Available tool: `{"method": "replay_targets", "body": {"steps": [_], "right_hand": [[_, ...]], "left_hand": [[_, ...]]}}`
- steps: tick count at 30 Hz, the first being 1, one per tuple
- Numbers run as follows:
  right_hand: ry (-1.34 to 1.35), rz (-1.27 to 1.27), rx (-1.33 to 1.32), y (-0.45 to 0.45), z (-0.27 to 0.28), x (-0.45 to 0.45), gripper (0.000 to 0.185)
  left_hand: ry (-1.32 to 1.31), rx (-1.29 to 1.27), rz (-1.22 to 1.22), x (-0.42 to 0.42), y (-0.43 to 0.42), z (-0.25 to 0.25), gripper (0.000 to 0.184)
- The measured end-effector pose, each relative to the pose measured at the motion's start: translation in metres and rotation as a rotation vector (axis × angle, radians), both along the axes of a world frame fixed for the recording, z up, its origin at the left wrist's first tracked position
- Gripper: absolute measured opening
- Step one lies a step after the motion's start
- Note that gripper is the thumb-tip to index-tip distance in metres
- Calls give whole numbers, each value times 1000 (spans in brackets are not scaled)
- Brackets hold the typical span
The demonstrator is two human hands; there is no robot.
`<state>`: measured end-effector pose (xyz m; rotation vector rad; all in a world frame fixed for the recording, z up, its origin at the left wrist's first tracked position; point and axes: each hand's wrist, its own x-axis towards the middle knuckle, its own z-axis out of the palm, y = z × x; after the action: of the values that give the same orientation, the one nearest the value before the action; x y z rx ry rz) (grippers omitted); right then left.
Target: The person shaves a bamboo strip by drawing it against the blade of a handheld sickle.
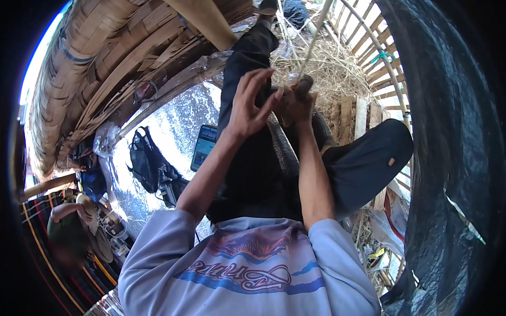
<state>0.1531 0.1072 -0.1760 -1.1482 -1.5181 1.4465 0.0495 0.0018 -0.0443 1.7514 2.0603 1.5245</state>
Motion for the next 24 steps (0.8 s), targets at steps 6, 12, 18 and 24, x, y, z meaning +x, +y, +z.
{"method": "replay_targets", "body": {"steps": [6, 12, 18, 24], "right_hand": [[-165, 140, 308, -21, 36, -7, 34], [-111, 277, 138, -18, 16, 3, 35], [-126, 16, -177, 8, -4, 48, 27], [-424, -37, -203, 7, 22, 76, 25]], "left_hand": [[-90, -4, -237, -14, 52, -4, 47], [-317, -82, -161, -7, 35, -13, 28], [-292, -320, 17, -14, 30, -13, 31], [-144, -259, 140, -17, 30, -13, 32]]}}
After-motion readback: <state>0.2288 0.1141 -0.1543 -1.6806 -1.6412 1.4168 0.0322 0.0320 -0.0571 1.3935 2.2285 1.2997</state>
